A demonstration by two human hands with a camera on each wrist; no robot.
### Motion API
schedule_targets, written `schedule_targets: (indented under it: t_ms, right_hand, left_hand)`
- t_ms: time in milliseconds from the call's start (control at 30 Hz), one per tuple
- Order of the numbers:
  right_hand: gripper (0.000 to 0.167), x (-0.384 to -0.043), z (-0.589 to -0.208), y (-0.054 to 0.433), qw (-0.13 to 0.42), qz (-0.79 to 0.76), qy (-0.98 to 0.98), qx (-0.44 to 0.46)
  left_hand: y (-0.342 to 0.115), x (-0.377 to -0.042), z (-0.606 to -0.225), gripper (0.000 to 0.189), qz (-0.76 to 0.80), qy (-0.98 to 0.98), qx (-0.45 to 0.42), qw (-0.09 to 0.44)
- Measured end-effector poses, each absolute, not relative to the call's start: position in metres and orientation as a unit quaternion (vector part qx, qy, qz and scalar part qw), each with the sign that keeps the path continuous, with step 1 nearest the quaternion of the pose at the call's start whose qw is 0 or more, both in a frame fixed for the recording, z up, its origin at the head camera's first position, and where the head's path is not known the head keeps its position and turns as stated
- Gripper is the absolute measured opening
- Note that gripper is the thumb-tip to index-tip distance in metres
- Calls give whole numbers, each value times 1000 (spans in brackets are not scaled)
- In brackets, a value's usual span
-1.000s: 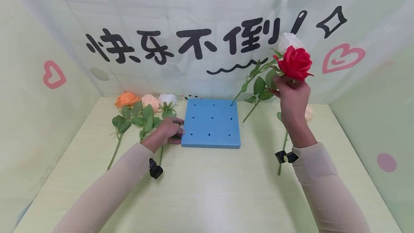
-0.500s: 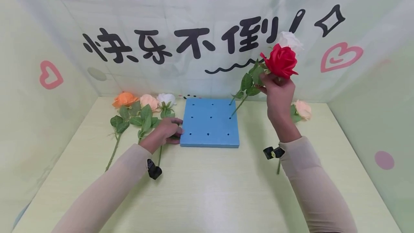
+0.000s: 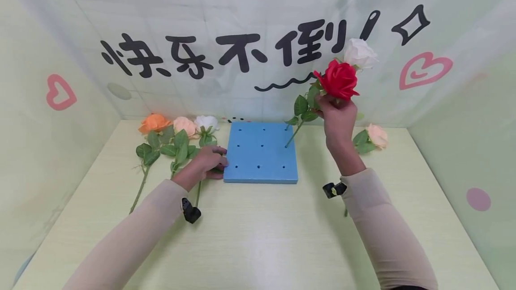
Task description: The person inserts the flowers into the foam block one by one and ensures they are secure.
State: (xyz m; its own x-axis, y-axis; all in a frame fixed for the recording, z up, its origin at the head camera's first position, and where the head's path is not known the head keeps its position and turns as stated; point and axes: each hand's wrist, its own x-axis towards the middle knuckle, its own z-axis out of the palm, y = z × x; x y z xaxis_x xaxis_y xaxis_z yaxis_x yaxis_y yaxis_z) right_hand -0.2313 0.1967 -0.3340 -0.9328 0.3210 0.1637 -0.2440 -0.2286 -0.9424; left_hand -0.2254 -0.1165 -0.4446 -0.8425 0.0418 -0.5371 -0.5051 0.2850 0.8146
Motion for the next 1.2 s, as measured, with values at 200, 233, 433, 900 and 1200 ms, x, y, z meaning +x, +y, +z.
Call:
schedule_targets:
  t_ms: [200,233,433,900,1200]
  right_hand:
    - [42,-233,-339,193,177,778,-601,-40]
    - [43,-233,-339,193,175,780,-599,-41]
    - [42,-233,-340,191,173,788,-590,-33]
    - [50,-231,-342,195,158,775,-611,17]
    - [51,-234,-343,198,152,761,-631,22]
  left_hand:
    - [-117,-225,-445,53,579,766,-151,235]
    - [-116,-225,-445,53,579,766,-152,235]
    - [-116,-225,-445,53,578,765,-151,240]
    - [-117,-225,-445,53,580,763,-148,244]
    - [-118,-225,-444,53,577,765,-146,245]
